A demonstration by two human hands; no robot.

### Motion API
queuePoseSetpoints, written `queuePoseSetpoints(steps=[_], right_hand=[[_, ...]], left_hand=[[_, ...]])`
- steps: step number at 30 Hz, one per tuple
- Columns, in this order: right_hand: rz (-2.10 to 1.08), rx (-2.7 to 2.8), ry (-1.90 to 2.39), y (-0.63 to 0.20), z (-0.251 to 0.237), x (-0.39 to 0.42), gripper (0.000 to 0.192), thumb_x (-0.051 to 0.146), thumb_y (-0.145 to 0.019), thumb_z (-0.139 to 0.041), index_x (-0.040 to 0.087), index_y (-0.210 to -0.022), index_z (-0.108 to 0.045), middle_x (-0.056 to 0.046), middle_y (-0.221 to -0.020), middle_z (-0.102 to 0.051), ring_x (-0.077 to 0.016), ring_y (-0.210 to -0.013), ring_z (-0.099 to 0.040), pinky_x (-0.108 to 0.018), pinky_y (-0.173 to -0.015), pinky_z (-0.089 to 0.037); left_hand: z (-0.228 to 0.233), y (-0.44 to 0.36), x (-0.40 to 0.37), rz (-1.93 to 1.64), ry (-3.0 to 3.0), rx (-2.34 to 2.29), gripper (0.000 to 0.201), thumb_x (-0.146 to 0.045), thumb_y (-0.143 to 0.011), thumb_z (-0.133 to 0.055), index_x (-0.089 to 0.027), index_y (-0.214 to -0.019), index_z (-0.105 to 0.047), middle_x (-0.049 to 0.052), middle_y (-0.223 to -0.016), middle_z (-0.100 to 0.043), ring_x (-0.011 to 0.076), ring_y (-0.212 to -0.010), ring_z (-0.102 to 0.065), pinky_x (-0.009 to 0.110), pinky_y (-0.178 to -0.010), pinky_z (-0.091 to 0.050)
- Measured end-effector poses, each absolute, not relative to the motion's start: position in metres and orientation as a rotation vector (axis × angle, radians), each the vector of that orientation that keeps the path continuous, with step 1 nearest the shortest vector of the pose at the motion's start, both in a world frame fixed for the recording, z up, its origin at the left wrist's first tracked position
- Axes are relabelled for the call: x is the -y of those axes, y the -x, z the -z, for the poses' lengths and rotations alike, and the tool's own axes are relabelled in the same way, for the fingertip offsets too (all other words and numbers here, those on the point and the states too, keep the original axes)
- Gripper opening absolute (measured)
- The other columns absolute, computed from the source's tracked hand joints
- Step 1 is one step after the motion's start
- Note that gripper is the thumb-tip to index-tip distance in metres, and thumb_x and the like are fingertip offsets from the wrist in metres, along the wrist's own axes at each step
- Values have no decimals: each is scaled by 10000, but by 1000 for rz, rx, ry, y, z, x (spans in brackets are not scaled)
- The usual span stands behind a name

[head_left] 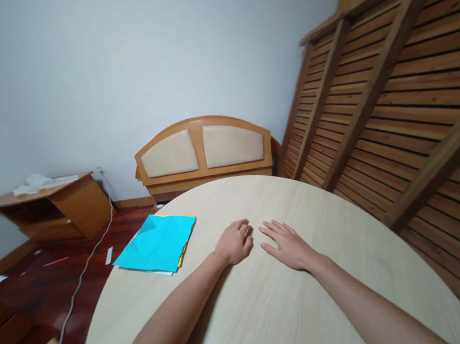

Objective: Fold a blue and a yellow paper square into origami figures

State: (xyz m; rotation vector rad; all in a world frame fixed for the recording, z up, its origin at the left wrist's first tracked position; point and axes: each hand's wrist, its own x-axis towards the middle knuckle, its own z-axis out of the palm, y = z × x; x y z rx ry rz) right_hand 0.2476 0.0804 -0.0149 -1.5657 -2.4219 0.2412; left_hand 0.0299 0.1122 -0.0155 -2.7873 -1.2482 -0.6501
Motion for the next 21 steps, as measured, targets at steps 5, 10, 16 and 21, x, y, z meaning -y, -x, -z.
queuePoseSetpoints(steps=[5, 10, 16, 21], right_hand=[[-309, 2413, 1695, -245, 11, -89, 748, 679, -939, -328, 235, -1541, -327, -72, -1640, -189, -287, -1514, -110, -485, -1208, -80], [-302, 2381, 1727, -240, 11, -83, 738, 678, -943, -330, 244, -1541, -326, -64, -1637, -204, -294, -1512, -123, -501, -1206, -88], [-237, 2306, 1603, -239, 7, -72, 565, 521, -959, -440, 196, -1412, -533, -97, -1530, -438, -291, -1446, -327, -481, -1184, -229], [-42, 1879, 1079, -244, -72, -33, 458, 470, -1002, -390, 197, -1289, -620, -109, -1331, -628, -262, -1263, -552, -462, -1102, -394]], left_hand=[[22, -31, -105, 637, 2754, 1395, 346, -272, -949, -472, -174, -1256, -599, 129, -1376, -564, 251, -1323, -481, 435, -1150, -359], [24, -18, -89, 581, 2806, 1446, 406, -298, -968, -453, -161, -1331, -572, 137, -1466, -499, 284, -1382, -429, 462, -1162, -340], [2, -17, -70, 623, 2866, 1408, 368, -316, -972, -469, -165, -1275, -615, 133, -1396, -574, 282, -1330, -500, 459, -1118, -406], [-88, 3, -22, 1626, 2402, 1071, 383, -373, -1025, -407, -216, -1346, -545, 93, -1344, -612, 229, -1240, -574, 413, -1066, -466]])
